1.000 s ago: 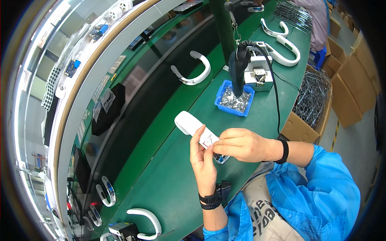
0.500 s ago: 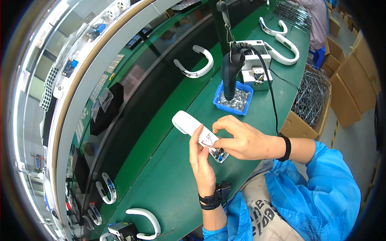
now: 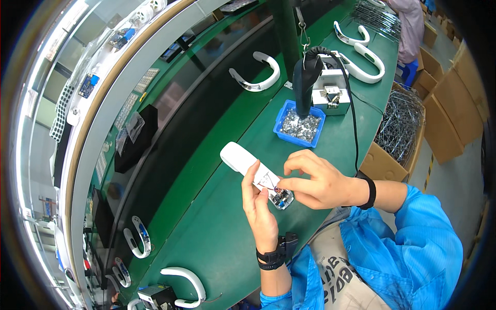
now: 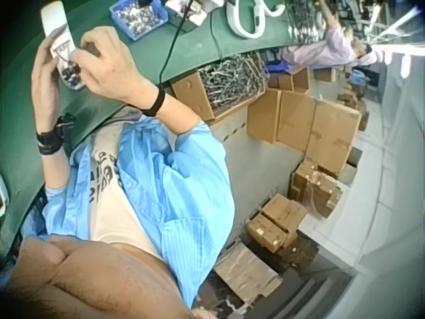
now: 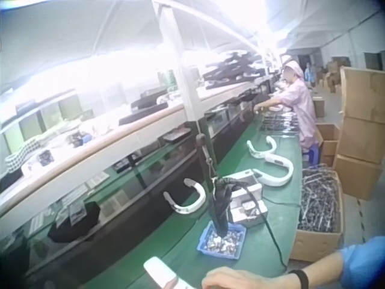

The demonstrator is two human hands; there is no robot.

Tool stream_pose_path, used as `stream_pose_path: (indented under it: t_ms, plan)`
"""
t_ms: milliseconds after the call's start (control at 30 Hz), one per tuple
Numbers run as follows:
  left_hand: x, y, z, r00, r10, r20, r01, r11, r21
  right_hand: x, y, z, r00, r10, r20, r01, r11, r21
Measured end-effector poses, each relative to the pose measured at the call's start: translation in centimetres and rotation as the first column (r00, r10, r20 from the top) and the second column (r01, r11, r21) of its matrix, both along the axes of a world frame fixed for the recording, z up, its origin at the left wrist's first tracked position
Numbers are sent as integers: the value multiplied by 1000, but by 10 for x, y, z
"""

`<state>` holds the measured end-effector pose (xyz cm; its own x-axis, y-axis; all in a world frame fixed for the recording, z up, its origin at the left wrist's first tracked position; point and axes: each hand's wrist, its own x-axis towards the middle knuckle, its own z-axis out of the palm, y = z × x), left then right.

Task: Assembling and screwing internal electronic components and wiring onto a white plastic neck fan frame using an electric screwdriver.

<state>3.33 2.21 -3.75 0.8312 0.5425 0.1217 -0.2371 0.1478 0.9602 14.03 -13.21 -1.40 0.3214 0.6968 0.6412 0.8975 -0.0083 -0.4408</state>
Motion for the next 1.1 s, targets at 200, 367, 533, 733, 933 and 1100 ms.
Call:
stream_pose_path:
  t_ms: [200, 367, 533, 733, 933, 1100]
  plan:
    - [-2, 3, -3, 1000, -18, -25, 19, 999, 28, -13, 11, -1, 976, -81, 204, 103, 990, -98]
    - [1, -4, 1, 1000, 10, -14, -9, 999, 40, -16, 14, 4, 980, -86, 180, 110, 985, -132]
    - [-2, -4, 1, 998, -6, -62, 10, 998, 60, -17, 17, 2, 980, -39, 198, 78, 977, -197]
    - [-6, -3, 2, 999, 39, -15, -38, 996, 80, -8, 6, 0, 1000, -22, 6, 22, 999, 34]
    - [-8, -3, 6, 1000, -21, -6, 21, 997, -70, -11, 13, -2, 998, -14, 65, 17, 998, -53]
    - [-4, -9, 1, 998, 55, -3, -55, 998, 27, -17, 14, 3, 992, -50, 117, 67, 987, -148]
